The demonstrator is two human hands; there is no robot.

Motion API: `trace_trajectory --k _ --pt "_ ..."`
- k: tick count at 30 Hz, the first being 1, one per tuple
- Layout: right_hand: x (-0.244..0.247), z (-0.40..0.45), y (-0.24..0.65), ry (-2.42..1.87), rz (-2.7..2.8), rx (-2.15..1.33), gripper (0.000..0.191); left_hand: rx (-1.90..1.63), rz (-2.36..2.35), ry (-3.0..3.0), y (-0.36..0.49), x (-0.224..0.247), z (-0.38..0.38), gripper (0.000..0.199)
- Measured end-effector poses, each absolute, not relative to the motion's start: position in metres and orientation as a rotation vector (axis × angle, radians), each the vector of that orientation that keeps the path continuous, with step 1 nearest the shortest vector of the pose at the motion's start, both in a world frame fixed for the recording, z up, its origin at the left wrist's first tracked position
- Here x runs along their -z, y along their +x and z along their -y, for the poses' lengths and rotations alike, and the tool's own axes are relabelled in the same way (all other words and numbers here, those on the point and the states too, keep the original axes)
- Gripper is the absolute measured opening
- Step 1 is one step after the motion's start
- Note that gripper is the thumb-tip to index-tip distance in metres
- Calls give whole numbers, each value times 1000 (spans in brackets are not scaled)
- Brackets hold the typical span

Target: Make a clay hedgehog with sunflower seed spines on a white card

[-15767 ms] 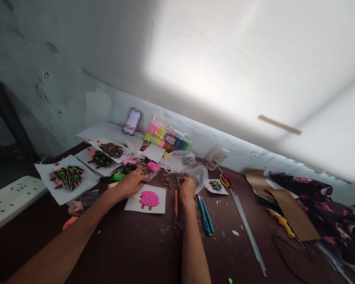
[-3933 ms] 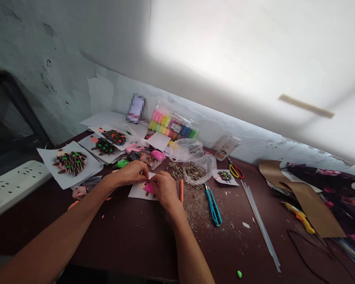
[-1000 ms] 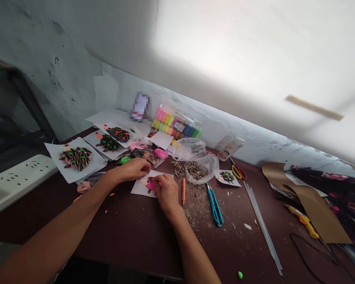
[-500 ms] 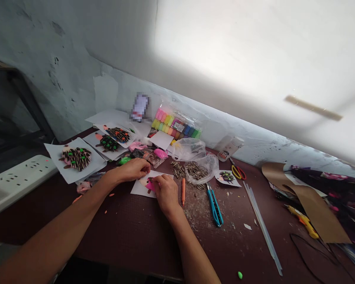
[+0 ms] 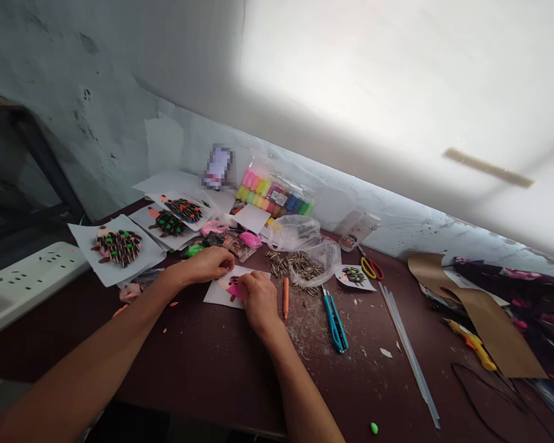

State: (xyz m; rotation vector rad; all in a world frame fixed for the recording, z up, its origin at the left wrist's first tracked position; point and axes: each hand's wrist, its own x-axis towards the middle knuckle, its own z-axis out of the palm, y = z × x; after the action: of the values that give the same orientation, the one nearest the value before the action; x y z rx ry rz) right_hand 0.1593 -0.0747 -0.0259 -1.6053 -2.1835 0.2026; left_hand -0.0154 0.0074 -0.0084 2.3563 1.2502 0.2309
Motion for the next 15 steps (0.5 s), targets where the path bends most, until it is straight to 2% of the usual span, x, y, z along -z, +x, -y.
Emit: trace_trajectory --k 10,15 --pt "20 79 162 -1545 2083 -198 16 -218 -1261 2353 -15 9 -7 27" --pt "21 69 181 -1667 1932 -114 18 -195 -1275 2354 -14 8 -7 28"
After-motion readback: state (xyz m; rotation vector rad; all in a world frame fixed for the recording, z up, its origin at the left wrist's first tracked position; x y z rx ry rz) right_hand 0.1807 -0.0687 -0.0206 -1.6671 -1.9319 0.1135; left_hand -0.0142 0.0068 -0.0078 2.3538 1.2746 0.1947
